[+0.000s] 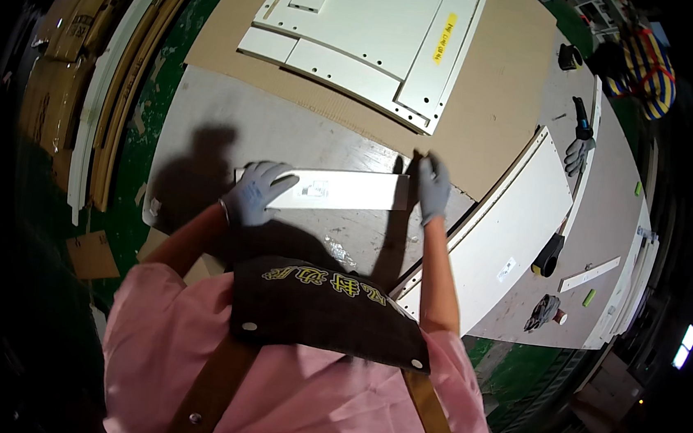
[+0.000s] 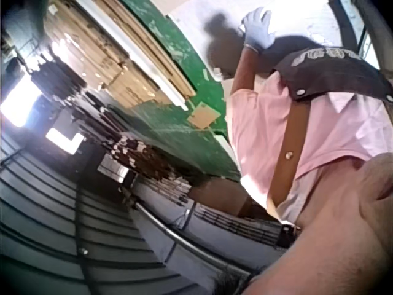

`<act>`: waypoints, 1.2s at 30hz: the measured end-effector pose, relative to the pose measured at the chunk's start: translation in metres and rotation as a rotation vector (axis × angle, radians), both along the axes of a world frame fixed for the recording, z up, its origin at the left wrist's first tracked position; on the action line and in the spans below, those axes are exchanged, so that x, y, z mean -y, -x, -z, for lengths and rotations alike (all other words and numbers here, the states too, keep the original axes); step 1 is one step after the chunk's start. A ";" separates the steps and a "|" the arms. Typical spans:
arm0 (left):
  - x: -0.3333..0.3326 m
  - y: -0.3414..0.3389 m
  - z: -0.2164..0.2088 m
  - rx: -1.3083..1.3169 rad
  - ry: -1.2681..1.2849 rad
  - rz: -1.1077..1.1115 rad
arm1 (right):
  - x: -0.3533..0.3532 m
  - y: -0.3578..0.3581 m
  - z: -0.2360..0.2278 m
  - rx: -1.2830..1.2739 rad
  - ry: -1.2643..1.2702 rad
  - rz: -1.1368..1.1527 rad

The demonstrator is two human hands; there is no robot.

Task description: The person assembles white flat-pack furniture components on a large workbench. They pick up panels and trim pieces, align them, and place them into position to form a frame. The person handles the parts by hand, occasionally adjusting their position to ensure alignment.

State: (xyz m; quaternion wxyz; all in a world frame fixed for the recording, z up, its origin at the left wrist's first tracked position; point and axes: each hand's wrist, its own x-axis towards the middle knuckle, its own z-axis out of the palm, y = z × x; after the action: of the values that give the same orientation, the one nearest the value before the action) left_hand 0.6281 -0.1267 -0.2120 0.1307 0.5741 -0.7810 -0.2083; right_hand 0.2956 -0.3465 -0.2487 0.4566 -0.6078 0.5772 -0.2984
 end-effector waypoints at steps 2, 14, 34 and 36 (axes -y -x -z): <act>0.020 -0.009 -0.014 0.013 0.042 0.078 | -0.044 0.012 0.035 -0.103 0.009 -0.091; 0.171 -0.166 -0.072 0.264 0.314 0.232 | 0.025 -0.125 -0.058 -0.472 0.639 -0.465; 0.205 -0.216 0.045 -0.480 0.117 -0.900 | 0.037 -0.133 -0.037 -0.670 0.762 -0.410; 0.206 -0.227 0.055 -0.243 0.104 -0.867 | 0.043 -0.129 -0.048 -0.631 0.739 -0.383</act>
State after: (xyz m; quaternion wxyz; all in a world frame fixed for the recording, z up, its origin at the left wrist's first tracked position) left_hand 0.8554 -0.3331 -0.2669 0.3252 0.8121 -0.4570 -0.1608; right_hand 0.4249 -0.3896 -0.2011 0.0618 -0.8833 0.4217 -0.1955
